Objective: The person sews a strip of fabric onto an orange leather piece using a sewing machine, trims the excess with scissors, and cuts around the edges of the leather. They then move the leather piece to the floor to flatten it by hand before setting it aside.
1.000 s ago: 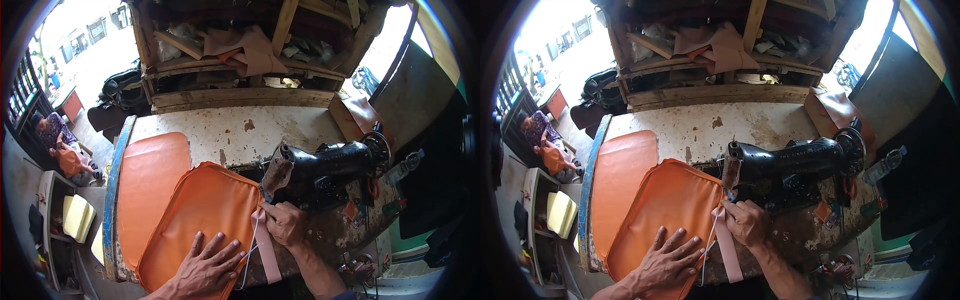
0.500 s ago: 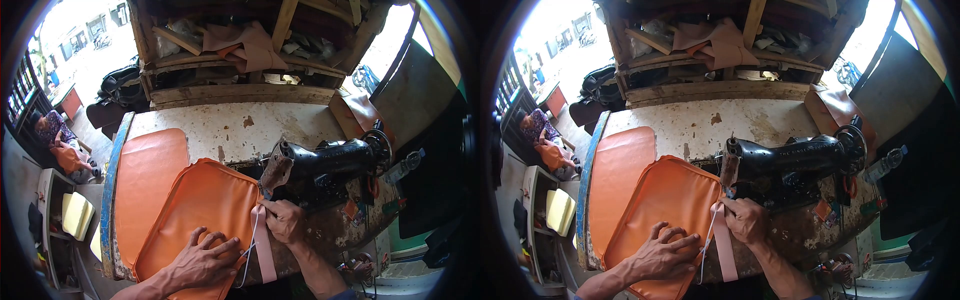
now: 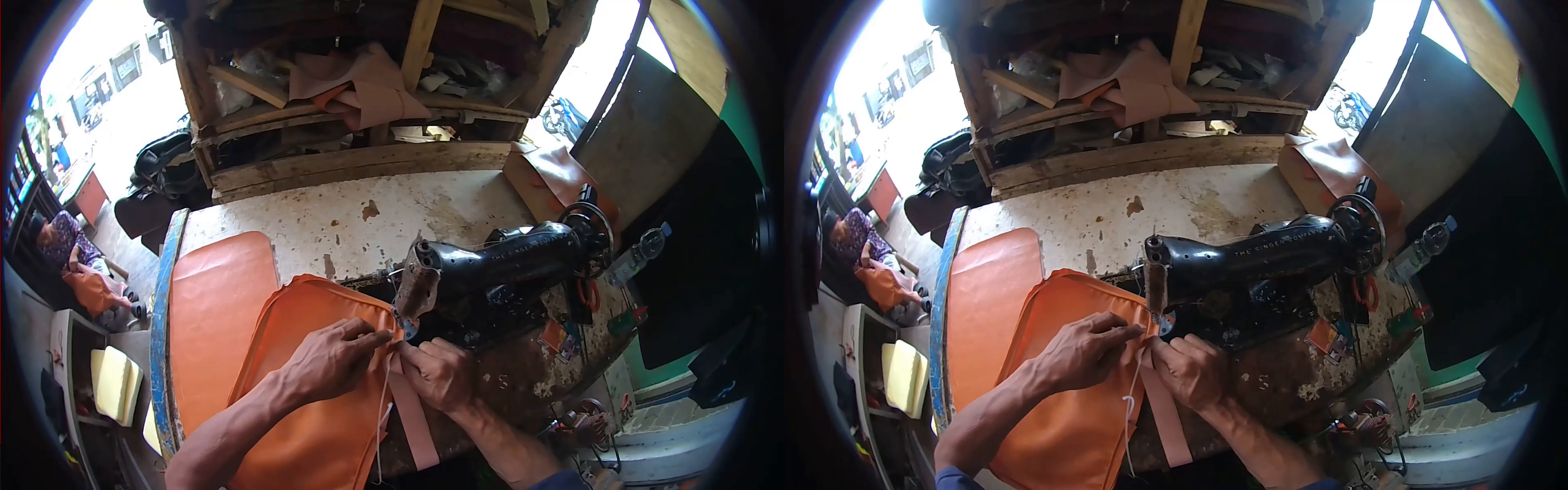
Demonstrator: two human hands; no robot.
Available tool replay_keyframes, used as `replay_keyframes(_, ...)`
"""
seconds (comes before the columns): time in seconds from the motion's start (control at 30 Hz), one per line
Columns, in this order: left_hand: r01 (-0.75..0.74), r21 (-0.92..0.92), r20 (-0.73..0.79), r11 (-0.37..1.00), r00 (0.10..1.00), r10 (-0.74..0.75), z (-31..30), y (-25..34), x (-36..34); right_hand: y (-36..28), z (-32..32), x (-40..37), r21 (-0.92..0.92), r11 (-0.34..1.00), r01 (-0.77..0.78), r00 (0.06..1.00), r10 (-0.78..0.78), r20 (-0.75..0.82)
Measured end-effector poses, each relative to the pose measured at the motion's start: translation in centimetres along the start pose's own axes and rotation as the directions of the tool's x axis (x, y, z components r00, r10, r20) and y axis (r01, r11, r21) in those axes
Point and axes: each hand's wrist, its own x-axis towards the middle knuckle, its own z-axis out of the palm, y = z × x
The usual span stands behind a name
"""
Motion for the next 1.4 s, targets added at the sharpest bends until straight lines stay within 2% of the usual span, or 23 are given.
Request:
replay_keyframes(0.07,-0.139,0.053,-0.039,0.989,0.989,0.141,1.0,-0.5,0.5,-0.1,-0.1,0.2,0.016,0.999,0.039,0.999,-0.039,-0.026)
replay_keyframes(0.2,-0.093,0.052,-0.13,0.994,0.987,0.099,1.8,0.4,0.1,0.3,0.2,-0.1,0.011,0.999,0.053,0.998,-0.053,-0.024)
replay_keyframes(0.5,-0.037,0.069,-0.042,0.997,0.998,0.04,1.9,0.8,0.2,0.0,0.0,-0.9,-0.027,0.998,0.055,0.998,-0.055,-0.032)
replay_keyframes(0.6,-0.084,0.148,0.011,0.985,0.996,0.083,1.8,0.4,0.0,-0.3,-0.2,-1.3,-0.039,0.998,0.058,0.998,-0.059,-0.022)
replay_keyframes(0.73,-0.105,0.163,0.04,0.981,0.994,0.099,1.5,0.2,0.2,-0.3,-0.3,-1.5,-0.049,0.997,0.062,0.998,-0.062,-0.013)
replay_keyframes(0.93,-0.121,0.167,0.036,0.978,0.992,0.117,1.7,0.0,0.1,-1.8,-1.0,-2.6,-0.068,0.994,0.081,0.991,-0.073,0.112)
replay_keyframes(1.0,-0.104,0.156,0.021,0.982,0.995,0.102,2.1,-0.1,0.0,-3.9,-0.9,-2.9,0.019,0.993,-0.115,0.993,0.115,-0.006)
replay_keyframes(1.07,-0.102,0.161,0.022,0.982,0.995,0.1,1.9,0.1,0.2,-5.6,-0.6,-4.1,0.048,0.986,-0.162,0.986,0.163,-0.016)
replay_keyframes(1.13,-0.087,0.162,0.023,0.983,0.996,0.084,1.9,0.3,-0.1,-8.1,-1.3,-4.2,0.266,0.845,-0.464,0.886,0.444,0.134)
replay_keyframes(1.2,-0.078,0.154,0.043,0.985,0.996,0.073,2.0,0.0,-0.1,-8.4,-1.4,-4.2,0.266,0.82,-0.506,0.862,0.474,0.177)
replay_keyframes(1.27,-0.1,0.153,0.029,0.983,0.995,0.096,2.1,-0.4,0.0,-8.1,-1.2,-4.7,0.499,0.538,-0.68,0.729,0.568,0.382)
replay_keyframes(1.33,-0.118,0.142,0.007,0.983,0.993,0.118,2.4,-0.6,0.0,-7.8,-0.4,-4.9,0.509,0.533,-0.675,0.733,0.563,0.382)
replay_keyframes(1.4,-0.143,0.16,-0.002,0.977,0.989,0.146,2.5,-0.7,0.0,-7.6,-0.5,-4.5,0.638,0.024,-0.769,0.536,0.567,0.625)
